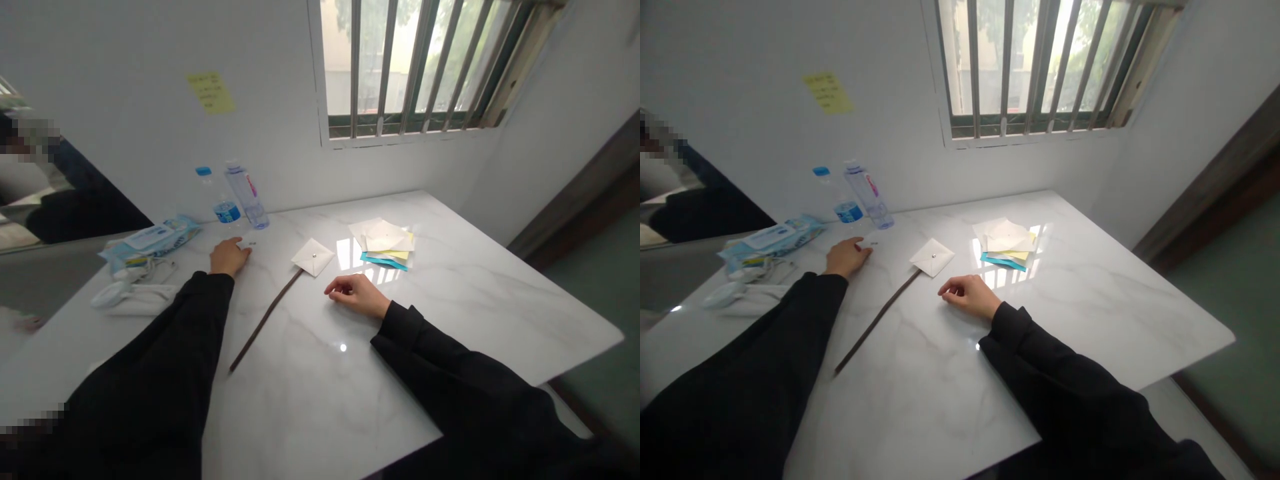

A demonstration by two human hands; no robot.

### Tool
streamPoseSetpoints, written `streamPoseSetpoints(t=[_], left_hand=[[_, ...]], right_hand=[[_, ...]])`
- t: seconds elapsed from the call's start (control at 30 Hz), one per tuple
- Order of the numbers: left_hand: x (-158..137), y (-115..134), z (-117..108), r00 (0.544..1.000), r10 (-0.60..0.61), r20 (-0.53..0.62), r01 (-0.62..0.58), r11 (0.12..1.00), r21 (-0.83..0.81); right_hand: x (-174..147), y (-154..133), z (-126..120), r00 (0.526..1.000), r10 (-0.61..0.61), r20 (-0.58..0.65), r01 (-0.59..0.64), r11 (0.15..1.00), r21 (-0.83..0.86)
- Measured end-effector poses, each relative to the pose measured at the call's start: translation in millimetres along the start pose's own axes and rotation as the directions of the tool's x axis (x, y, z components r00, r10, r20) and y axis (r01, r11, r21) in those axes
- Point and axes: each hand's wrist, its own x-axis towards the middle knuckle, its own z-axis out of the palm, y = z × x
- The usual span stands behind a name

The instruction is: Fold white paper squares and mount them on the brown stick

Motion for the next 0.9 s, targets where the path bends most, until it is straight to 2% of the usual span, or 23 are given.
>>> streamPoseSetpoints(t=[0.1, 0.2, 0.4, 0.57, 0.8, 0.9], left_hand=[[12.2, -5.1, 8.7, 1.000, 0.001, -0.011, -0.001, 0.999, -0.044], [22.6, -7.6, 11.1, 1.000, -0.011, -0.016, 0.010, 0.997, -0.073], [26.3, -7.2, 11.5, 0.999, -0.036, -0.025, 0.034, 0.996, -0.083], [22.8, -6.4, 10.7, 0.999, -0.045, -0.029, 0.043, 0.996, -0.081], [22.3, -0.5, 4.6, 0.998, 0.067, -0.016, -0.068, 0.990, -0.126], [24.0, 6.8, 4.1, 0.998, 0.048, -0.028, -0.051, 0.993, -0.108]], right_hand=[[0.7, -0.3, 1.2, 1.000, -0.027, -0.005, 0.027, 0.999, 0.031], [2.0, -1.3, 1.1, 0.998, -0.028, -0.064, 0.031, 0.998, 0.053], [5.7, -0.4, -1.0, 0.989, 0.009, -0.149, -0.002, 0.999, 0.051], [6.2, 0.8, 1.8, 0.987, 0.018, -0.157, -0.010, 0.999, 0.048], [6.3, -2.5, 4.7, 0.987, 0.016, -0.159, -0.007, 0.999, 0.054], [6.6, -2.7, 3.8, 0.989, 0.018, -0.146, -0.012, 0.999, 0.045]])
